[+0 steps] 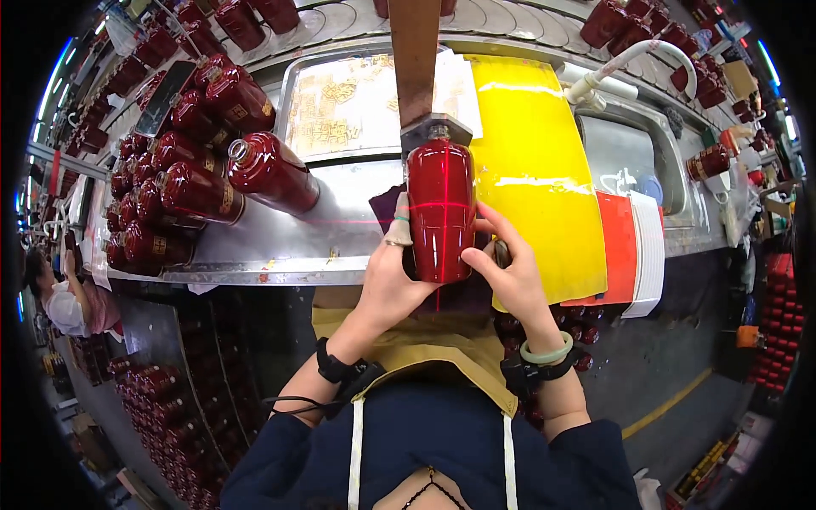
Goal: Applying and smoothing gold foil labels onto red ceramic liquor bottles at a factory production line.
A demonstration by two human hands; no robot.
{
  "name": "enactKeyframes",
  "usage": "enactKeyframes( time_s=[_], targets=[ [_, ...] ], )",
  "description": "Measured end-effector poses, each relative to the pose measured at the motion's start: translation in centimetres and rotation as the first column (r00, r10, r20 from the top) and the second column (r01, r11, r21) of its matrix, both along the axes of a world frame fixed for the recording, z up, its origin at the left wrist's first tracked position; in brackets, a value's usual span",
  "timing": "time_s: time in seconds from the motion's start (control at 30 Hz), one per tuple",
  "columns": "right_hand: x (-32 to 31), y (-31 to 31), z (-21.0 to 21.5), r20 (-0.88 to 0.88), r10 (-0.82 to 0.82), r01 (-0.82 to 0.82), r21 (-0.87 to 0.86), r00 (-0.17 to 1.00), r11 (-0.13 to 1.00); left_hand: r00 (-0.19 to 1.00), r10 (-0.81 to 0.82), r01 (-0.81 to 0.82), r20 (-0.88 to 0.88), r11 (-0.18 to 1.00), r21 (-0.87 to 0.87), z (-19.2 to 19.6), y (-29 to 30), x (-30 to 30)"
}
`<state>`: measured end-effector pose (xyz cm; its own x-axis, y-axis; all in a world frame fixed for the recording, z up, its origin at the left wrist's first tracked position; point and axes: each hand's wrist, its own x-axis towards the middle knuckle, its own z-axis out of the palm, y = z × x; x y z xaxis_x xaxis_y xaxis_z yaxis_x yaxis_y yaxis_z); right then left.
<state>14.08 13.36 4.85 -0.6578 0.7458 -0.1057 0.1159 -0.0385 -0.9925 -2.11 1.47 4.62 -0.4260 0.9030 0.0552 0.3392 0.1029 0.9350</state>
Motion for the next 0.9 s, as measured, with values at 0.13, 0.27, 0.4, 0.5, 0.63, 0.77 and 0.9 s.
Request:
enactKeyframes(
  time_s=[0.13,0.27,0.4,0.5,0.63,0.77,0.9],
  targets=[
    [0.2,0.2,-0.3,-0.012,0.0,0.0,-0.009,1.0,1.0,0.928,0.08,-0.002,-0.364,0.978,0.21,-0.2,0.1,0.4],
    [-0.1,0.1,1.3,0.023,-0.026,0.025,0.038,0.999,0.999,0.952,0.097,-0.014,-0.291,0.961,0.275,0.5,0.1,0.3],
    [-0.2,-0.6,-0.4,-0.019,-0.025,0.026,0.044,1.0,0.999,0.983,0.023,0.007,-0.18,0.986,0.164,-0.5,0.3,0.4],
    [0.0,-0.3,-0.5,-0.013,-0.015,0.015,-0.037,1.0,0.999,0.905,0.039,0.054,-0.425,0.977,0.206,-0.4,-0.4,0.2],
    [0.1,-0.5,0.5,0.078,0.05,-0.055,0.058,0.996,0.997,0.978,-0.056,0.095,-0.202,0.978,0.185,0.4,-0.7,-0.3],
    [-0.1,-0.4,0.0,0.046,0.055,-0.058,0.051,0.997,0.997,0.991,-0.136,0.135,-0.001,0.986,0.096,-0.4,-1.0,-0.7],
    [0.1,-0.2,-0.3,0.056,0.056,-0.059,0.05,0.997,0.997,0.981,-0.183,0.178,0.06,0.981,0.082,-0.8,-1.2,-1.3]
  ],
)
